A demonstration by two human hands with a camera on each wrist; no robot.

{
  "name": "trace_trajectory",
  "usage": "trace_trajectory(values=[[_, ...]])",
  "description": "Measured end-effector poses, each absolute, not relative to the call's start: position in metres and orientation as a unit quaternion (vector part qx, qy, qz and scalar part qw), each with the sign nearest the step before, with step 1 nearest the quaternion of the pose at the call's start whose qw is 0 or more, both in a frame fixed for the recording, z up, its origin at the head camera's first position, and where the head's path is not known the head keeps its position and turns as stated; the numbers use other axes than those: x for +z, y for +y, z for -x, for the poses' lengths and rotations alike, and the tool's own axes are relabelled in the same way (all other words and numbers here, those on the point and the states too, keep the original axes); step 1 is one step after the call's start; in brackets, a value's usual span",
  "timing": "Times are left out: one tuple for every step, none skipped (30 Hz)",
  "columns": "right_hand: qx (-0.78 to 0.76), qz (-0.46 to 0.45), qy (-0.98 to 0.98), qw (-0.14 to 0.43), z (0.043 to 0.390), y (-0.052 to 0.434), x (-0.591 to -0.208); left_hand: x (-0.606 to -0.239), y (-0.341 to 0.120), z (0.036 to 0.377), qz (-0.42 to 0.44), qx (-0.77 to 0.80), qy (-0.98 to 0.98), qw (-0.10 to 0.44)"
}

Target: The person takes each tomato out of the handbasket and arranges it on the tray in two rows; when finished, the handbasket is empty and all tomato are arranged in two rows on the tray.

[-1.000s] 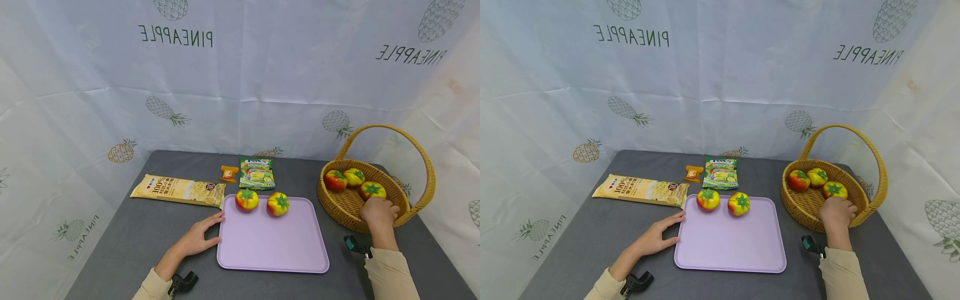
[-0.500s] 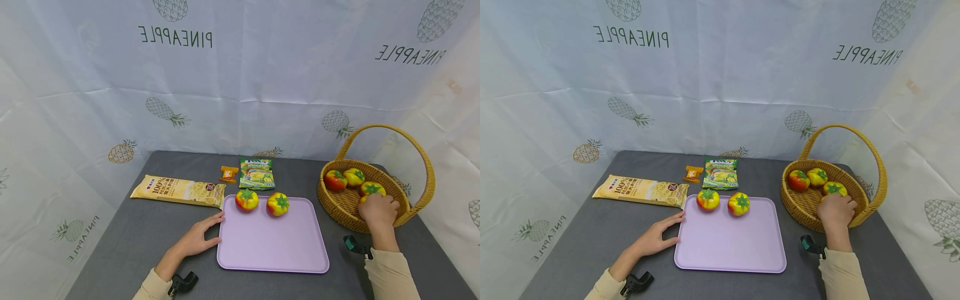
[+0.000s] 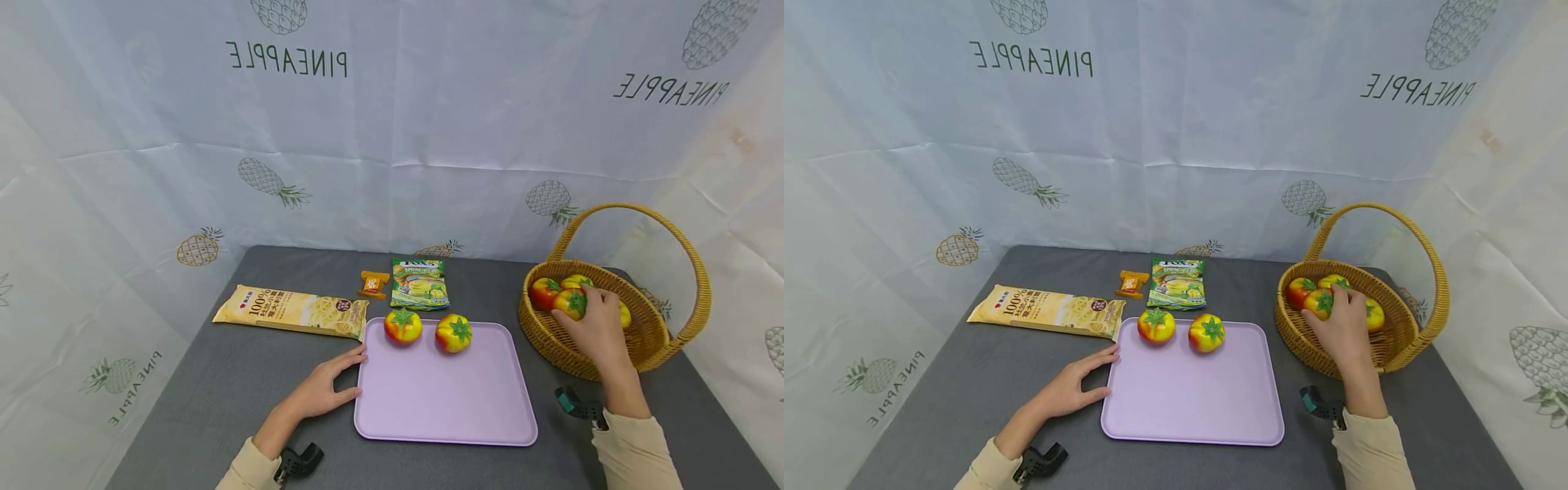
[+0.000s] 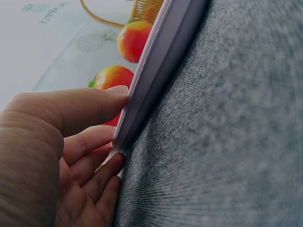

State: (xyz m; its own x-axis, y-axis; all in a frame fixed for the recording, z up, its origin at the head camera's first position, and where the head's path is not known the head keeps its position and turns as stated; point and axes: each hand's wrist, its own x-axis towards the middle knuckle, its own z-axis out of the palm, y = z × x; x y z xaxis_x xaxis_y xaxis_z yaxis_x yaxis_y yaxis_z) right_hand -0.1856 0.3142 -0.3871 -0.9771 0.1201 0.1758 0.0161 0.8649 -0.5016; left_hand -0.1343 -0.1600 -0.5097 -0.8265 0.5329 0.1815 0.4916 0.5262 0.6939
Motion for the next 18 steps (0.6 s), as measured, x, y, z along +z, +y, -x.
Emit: trace_trajectory(values=[[0.262, 0.026, -0.958, 0.111, 0.185, 0.311, -0.387, -0.510, -0.160, 0.135, -0.295, 0.388, 0.873, 0.026], [0.269, 0.018, -0.955, 0.120, 0.185, 0.308, -0.387, -0.510, -0.160, 0.135, -0.296, 0.388, 0.873, 0.026], [0.274, 0.010, -0.953, 0.130, 0.185, 0.306, -0.388, -0.510, -0.160, 0.135, -0.296, 0.388, 0.872, 0.027], [0.279, 0.003, -0.950, 0.138, 0.185, 0.303, -0.388, -0.511, -0.160, 0.135, -0.295, 0.389, 0.872, 0.027], [0.284, -0.004, -0.948, 0.146, 0.185, 0.300, -0.388, -0.511, -0.160, 0.135, -0.295, 0.390, 0.872, 0.028], [0.288, -0.010, -0.945, 0.153, 0.185, 0.298, -0.389, -0.511, -0.160, 0.135, -0.295, 0.391, 0.871, 0.029], [0.292, -0.016, -0.943, 0.159, 0.185, 0.295, -0.390, -0.511, -0.160, 0.135, -0.294, 0.392, 0.871, 0.029], [0.296, -0.021, -0.941, 0.163, 0.184, 0.293, -0.390, -0.511, -0.160, 0.135, -0.294, 0.393, 0.871, 0.030], [0.301, -0.025, -0.939, 0.164, 0.183, 0.290, -0.391, -0.511, -0.160, 0.135, -0.293, 0.393, 0.871, 0.030], [0.303, -0.029, -0.938, 0.165, 0.183, 0.287, -0.392, -0.511, -0.160, 0.135, -0.293, 0.393, 0.871, 0.031], [0.306, -0.031, -0.937, 0.166, 0.182, 0.285, -0.393, -0.511, -0.160, 0.135, -0.293, 0.394, 0.871, 0.031], [0.308, -0.033, -0.936, 0.165, 0.181, 0.282, -0.394, -0.512, -0.160, 0.135, -0.292, 0.393, 0.871, 0.029], [0.311, -0.035, -0.936, 0.163, 0.180, 0.278, -0.395, -0.512, -0.160, 0.135, -0.292, 0.394, 0.871, 0.028], [0.315, -0.037, -0.935, 0.161, 0.178, 0.275, -0.396, -0.512, -0.160, 0.135, -0.290, 0.396, 0.871, 0.028], [0.319, -0.038, -0.934, 0.158, 0.177, 0.272, -0.398, -0.512, -0.160, 0.135, -0.289, 0.397, 0.870, 0.029], [0.322, -0.039, -0.933, 0.157, 0.176, 0.268, -0.400, -0.513, -0.160, 0.135, -0.290, 0.397, 0.870, 0.027], [0.326, -0.040, -0.932, 0.153, 0.176, 0.265, -0.402, -0.513, -0.160, 0.135, -0.291, 0.396, 0.871, 0.026], [0.331, -0.042, -0.931, 0.147, 0.175, 0.262, -0.404, -0.513, -0.160, 0.135, -0.291, 0.395, 0.871, 0.026]])
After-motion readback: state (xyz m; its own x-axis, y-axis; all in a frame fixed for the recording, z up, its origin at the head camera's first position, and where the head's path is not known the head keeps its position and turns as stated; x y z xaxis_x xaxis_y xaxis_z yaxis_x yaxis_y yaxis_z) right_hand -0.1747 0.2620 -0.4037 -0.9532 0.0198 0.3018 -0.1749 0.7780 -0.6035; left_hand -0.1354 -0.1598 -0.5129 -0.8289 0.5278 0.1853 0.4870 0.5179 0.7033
